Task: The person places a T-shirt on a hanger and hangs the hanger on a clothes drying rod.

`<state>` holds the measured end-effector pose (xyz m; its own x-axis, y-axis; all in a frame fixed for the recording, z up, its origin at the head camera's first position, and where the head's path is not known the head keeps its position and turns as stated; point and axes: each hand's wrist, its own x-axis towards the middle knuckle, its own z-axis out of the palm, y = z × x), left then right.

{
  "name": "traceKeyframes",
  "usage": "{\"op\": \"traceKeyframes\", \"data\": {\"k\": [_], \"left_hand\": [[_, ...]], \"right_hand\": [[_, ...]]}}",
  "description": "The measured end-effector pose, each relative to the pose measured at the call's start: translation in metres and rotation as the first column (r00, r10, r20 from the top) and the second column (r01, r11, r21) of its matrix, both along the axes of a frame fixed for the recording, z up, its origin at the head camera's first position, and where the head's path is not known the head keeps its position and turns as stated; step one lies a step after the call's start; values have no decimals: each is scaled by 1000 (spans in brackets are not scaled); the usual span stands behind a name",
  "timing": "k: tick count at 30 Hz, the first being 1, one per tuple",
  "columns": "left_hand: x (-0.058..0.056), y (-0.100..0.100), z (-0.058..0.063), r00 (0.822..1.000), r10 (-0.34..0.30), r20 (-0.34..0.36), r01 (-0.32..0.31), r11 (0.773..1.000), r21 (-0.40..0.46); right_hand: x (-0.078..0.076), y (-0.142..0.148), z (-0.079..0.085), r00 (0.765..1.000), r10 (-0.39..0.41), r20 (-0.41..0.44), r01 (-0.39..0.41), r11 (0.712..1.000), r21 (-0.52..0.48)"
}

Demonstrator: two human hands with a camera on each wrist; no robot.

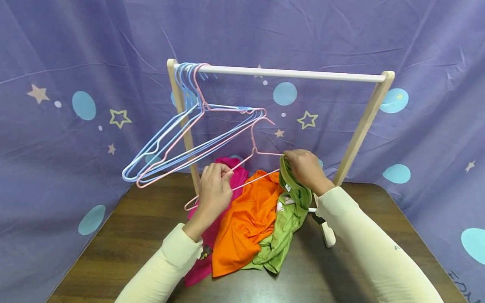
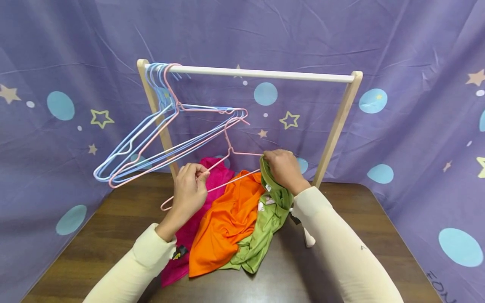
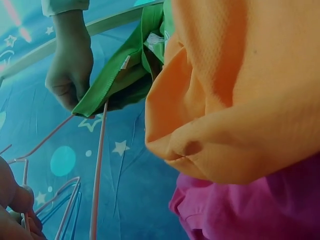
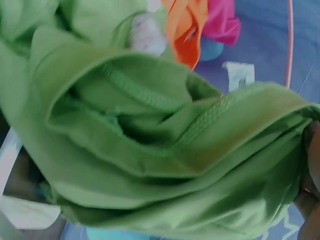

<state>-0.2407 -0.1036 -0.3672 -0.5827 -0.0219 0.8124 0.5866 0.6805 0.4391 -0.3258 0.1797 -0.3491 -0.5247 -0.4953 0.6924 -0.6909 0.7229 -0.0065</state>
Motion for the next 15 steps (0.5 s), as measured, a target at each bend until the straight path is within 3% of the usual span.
{"op": "traceKeyframes", "data": {"k": [11, 15], "left_hand": [[0, 2, 1, 999, -18, 39, 17, 1000, 13], [1, 2, -1, 998, -23, 56, 23, 1000, 7]], "right_hand": [[12, -25, 5, 998, 8, -59, -10, 999, -38], [15, -25, 10, 999, 36, -20, -37, 999, -12]]}}
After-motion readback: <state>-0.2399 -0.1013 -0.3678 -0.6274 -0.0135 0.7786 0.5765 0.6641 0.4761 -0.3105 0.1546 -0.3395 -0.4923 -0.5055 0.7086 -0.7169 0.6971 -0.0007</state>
